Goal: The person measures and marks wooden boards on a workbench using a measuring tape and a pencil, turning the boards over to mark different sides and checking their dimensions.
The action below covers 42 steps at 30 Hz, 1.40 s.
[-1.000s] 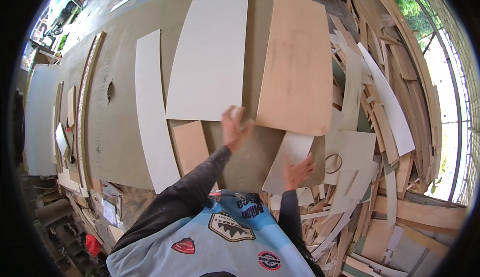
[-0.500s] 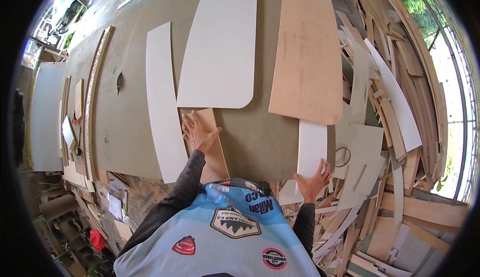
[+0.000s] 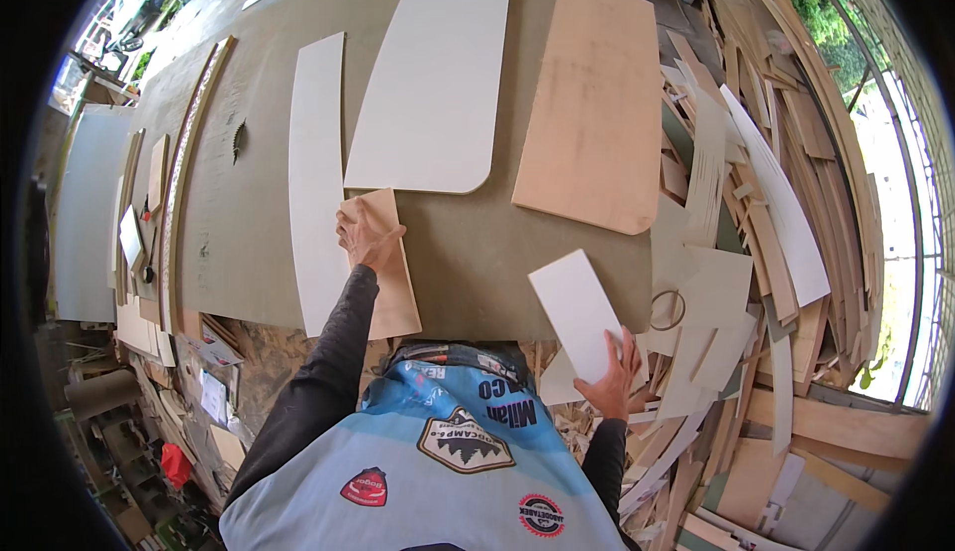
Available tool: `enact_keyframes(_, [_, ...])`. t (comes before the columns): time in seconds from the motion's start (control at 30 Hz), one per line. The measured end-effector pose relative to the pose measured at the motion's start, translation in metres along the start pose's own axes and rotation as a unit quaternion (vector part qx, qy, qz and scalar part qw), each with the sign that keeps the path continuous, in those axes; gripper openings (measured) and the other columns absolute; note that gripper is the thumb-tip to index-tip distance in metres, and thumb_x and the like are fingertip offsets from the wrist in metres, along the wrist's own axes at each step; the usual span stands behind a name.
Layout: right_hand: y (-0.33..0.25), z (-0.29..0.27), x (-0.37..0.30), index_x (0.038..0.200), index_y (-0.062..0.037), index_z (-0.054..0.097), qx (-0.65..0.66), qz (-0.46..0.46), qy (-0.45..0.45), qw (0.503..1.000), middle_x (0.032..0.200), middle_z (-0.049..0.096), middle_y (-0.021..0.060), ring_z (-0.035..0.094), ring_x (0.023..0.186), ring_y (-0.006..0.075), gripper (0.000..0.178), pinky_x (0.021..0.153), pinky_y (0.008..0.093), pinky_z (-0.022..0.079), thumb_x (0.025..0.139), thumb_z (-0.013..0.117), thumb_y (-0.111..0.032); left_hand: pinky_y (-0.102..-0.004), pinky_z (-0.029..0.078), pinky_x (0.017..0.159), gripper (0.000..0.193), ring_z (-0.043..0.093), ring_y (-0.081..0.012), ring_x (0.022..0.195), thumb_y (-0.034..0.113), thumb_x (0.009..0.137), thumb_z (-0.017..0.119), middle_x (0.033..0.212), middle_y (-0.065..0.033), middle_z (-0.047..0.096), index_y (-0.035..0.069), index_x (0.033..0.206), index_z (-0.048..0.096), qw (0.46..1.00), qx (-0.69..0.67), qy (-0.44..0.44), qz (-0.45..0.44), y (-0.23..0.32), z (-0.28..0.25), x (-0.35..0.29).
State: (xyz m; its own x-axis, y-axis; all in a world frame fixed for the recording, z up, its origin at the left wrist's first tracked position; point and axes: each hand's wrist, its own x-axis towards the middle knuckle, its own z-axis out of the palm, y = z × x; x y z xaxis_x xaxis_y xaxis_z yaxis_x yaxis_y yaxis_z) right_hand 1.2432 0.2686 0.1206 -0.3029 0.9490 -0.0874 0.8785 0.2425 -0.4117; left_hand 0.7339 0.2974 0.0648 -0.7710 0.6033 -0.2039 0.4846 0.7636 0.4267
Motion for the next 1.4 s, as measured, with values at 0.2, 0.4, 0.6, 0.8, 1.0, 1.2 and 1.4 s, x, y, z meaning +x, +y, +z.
enact_keyframes(0.2, [-0.007, 0.025, 0.054, 0.146, -0.0136, 0.050, 0.026, -0.079, -0.016, 0.996, 0.159, 0.031, 0.0164, 0.030, 0.144, 0.0402, 0.101, 0.119, 0.0519, 0.026, 0.050, 0.084, -0.017, -0.0602, 0.019, 0.120, 0.120, 0.017, -0.0508, 0.148, 0.040, 0.063, 0.090, 0.162, -0.0338, 0.013, 0.014, 0.161, 0.025, 0.995, 0.023, 0.026, 0.096, 0.010, 0.016, -0.031])
enact_keyframes(0.4, [-0.007, 0.035, 0.082, 0.148, -0.0157, 0.049, 0.010, -0.071, -0.027, 0.997, 0.161, 0.029, 0.0145, 0.028, 0.146, 0.0383, 0.103, 0.122, 0.0512, 0.022, 0.053, 0.088, -0.019, -0.0627, 0.018, 0.120, 0.119, 0.012, -0.0507, 0.150, 0.037, 0.058, 0.092, 0.163, -0.0329, 0.010, 0.018, 0.159, 0.031, 0.959, 0.047, -0.096, 0.262, 0.046, 0.052, -0.074])
enact_keyframes(0.6, [-0.007, 0.046, 0.044, 0.141, -0.0099, 0.054, -0.017, -0.036, 0.105, 0.994, 0.156, 0.037, 0.0163, 0.032, 0.143, 0.0368, 0.086, 0.119, 0.0518, 0.024, 0.063, 0.086, -0.025, -0.0642, 0.016, 0.120, 0.118, 0.009, -0.0502, 0.152, 0.036, 0.057, 0.091, 0.166, -0.0298, 0.005, 0.020, 0.159, 0.033, 0.947, 0.041, -0.129, 0.291, 0.063, 0.071, -0.064])
enact_keyframes(0.8, [0.017, 0.111, -0.033, 0.117, 0.0000, 0.067, 0.173, -0.015, 0.082, 0.981, 0.117, 0.064, 0.0194, 0.058, 0.115, 0.0360, 0.045, 0.106, 0.0463, 0.039, 0.083, 0.074, -0.028, -0.0655, 0.015, 0.119, 0.118, 0.009, -0.0506, 0.152, 0.038, 0.058, 0.090, 0.167, -0.0292, 0.000, 0.023, 0.160, 0.033, 0.922, 0.058, -0.156, 0.349, 0.060, 0.070, -0.044])
enact_keyframes(1.0, [-0.008, 0.163, -0.032, 0.115, 0.0043, 0.068, 0.440, 0.216, -0.185, 0.852, 0.112, 0.068, 0.0189, 0.063, 0.106, 0.0261, 0.052, 0.096, 0.0366, 0.047, 0.093, 0.070, -0.042, -0.0654, 0.014, 0.120, 0.116, 0.005, -0.0507, 0.153, 0.033, 0.059, 0.087, 0.167, -0.0290, -0.003, 0.024, 0.160, 0.033, 0.885, 0.045, -0.185, 0.425, 0.047, 0.073, -0.039])
enact_keyframes(1.2, [-0.050, 0.166, 0.004, 0.128, 0.0026, 0.065, 0.420, 0.123, -0.290, 0.851, 0.127, 0.065, 0.0180, 0.060, 0.118, 0.0253, 0.062, 0.103, 0.0327, 0.044, 0.094, 0.067, -0.050, -0.0627, 0.013, 0.122, 0.114, 0.005, -0.0500, 0.153, 0.030, 0.059, 0.087, 0.168, -0.0278, -0.003, 0.028, 0.160, 0.034, 0.892, 0.059, -0.196, 0.403, 0.047, 0.070, -0.038])
enact_keyframes(1.4, [-0.080, 0.217, -0.008, 0.135, 0.0051, 0.059, 0.545, 0.181, -0.399, 0.715, 0.137, 0.062, 0.0159, 0.056, 0.127, 0.0241, 0.053, 0.110, 0.0340, 0.041, 0.105, 0.053, -0.038, -0.0630, 0.011, 0.122, 0.114, 0.005, -0.0506, 0.153, 0.028, 0.059, 0.087, 0.167, -0.0291, 0.000, 0.031, 0.160, 0.033, 0.909, 0.046, -0.183, 0.371, -0.007, 0.043, -0.032])
